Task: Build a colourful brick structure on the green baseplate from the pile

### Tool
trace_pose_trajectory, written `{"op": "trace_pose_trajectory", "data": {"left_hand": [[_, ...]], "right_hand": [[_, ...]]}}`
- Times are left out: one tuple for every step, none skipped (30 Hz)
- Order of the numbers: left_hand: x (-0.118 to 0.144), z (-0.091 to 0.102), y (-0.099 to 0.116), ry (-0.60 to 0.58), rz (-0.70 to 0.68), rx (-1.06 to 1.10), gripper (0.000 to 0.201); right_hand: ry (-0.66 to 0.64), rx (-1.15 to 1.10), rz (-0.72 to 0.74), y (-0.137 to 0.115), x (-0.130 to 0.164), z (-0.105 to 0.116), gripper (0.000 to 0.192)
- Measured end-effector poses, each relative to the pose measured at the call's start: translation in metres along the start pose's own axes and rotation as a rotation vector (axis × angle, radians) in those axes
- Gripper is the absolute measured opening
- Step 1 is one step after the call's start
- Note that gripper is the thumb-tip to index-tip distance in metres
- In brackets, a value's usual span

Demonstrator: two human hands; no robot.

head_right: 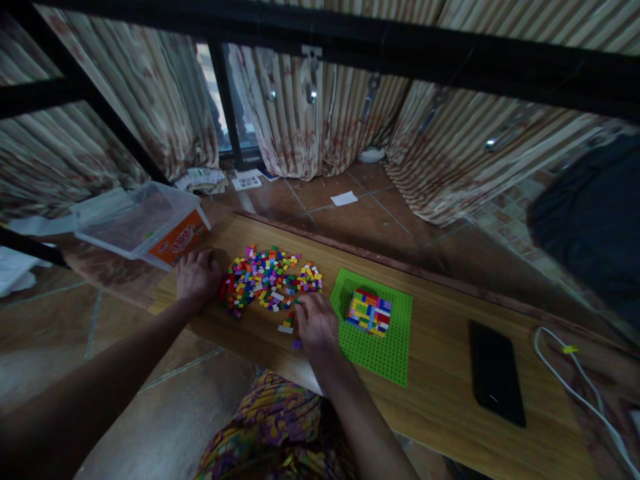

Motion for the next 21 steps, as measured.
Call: {"op": "trace_pose_trajectory", "data": {"left_hand": [[0.0, 0.0, 0.0, 0.003, -0.002, 0.003, 0.041], [0.0, 0.0, 0.0, 0.006, -0.003, 0.009, 0.041], [0.0, 0.0, 0.0, 0.007, -0.002, 0.017, 0.041], [-0.001, -0.001, -0.001, 0.008, 0.002, 0.025, 0.04], [-0.001, -0.002, -0.001, 0.008, 0.005, 0.031, 0.04], [-0.003, -0.002, -0.002, 0.008, 0.008, 0.039, 0.04], [-0.004, -0.003, -0.003, 0.007, 0.011, 0.051, 0.039], [-0.006, -0.002, -0.005, 0.011, 0.016, 0.072, 0.039], [-0.007, -0.001, -0.007, 0.02, 0.026, 0.103, 0.038], [-0.008, 0.003, -0.009, 0.039, 0.04, 0.148, 0.038], [-0.007, 0.009, -0.011, 0.072, 0.063, 0.213, 0.038], [-0.004, 0.016, -0.013, 0.113, 0.089, 0.285, 0.038], [0.001, 0.025, -0.013, 0.165, 0.115, 0.365, 0.038], [0.008, 0.036, -0.012, 0.218, 0.136, 0.457, 0.039], [0.019, 0.046, -0.005, 0.248, 0.138, 0.487, 0.04], [0.032, 0.056, 0.005, 0.254, 0.121, 0.51, 0.042], [0.047, 0.066, 0.02, 0.248, 0.095, 0.539, 0.044], [0.063, 0.073, 0.039, 0.202, 0.052, 0.594, 0.044], [0.08, 0.074, 0.063, 0.052, -0.007, 0.743, 0.043], [0.099, 0.075, 0.091, -0.119, -0.08, 0.881, 0.044], [0.118, 0.079, 0.117, -0.244, -0.14, 0.997, 0.045]], "right_hand": [[0.017, -0.084, -0.036, 0.002, 0.004, 0.005, 0.013], [0.038, -0.169, -0.074, 0.004, 0.008, 0.009, 0.013], [0.063, -0.245, -0.109, 0.006, 0.013, 0.014, 0.013], [0.091, -0.305, -0.136, 0.007, 0.017, 0.019, 0.013], [0.119, -0.343, -0.152, 0.008, 0.021, 0.025, 0.012], [0.148, -0.363, -0.158, 0.008, 0.025, 0.031, 0.012], [0.172, -0.373, -0.155, 0.007, 0.029, 0.036, 0.011], [0.195, -0.38, -0.147, 0.006, 0.032, 0.042, 0.01], [0.217, -0.392, -0.139, 0.004, 0.035, 0.048, 0.01], [0.239, -0.411, -0.136, 0.003, 0.038, 0.054, 0.009], [0.26, -0.437, -0.139, 0.003, 0.042, 0.06, 0.009], [0.279, -0.464, -0.146, 0.002, 0.045, 0.066, 0.008], [0.292, -0.488, -0.155, 0.002, 0.048, 0.072, 0.008], [0.298, -0.507, -0.162, 0.002, 0.052, 0.077, 0.009], [0.295, -0.518, -0.166, 0.002, 0.055, 0.082, 0.01], [0.286, -0.522, -0.167, 0.002, 0.058, 0.086, 0.01], [0.278, -0.523, -0.166, 0.001, 0.061, 0.091, 0.01], [0.273, -0.523, -0.163, 0.0, 0.064, 0.096, 0.01], [0.272, -0.522, -0.158, -0.001, 0.067, 0.1, 0.01], [0.269, -0.518, -0.151, -0.003, 0.07, 0.105, 0.011], [0.265, -0.511, -0.139, -0.005, 0.072, 0.109, 0.011]]}}
Point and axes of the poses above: each hand's wrist, its own x-axis away from the middle knuckle, its own z-axis out of the back of the hand, y = z × x, the point moved 7 cm from there along -x, towards the middle knuckle
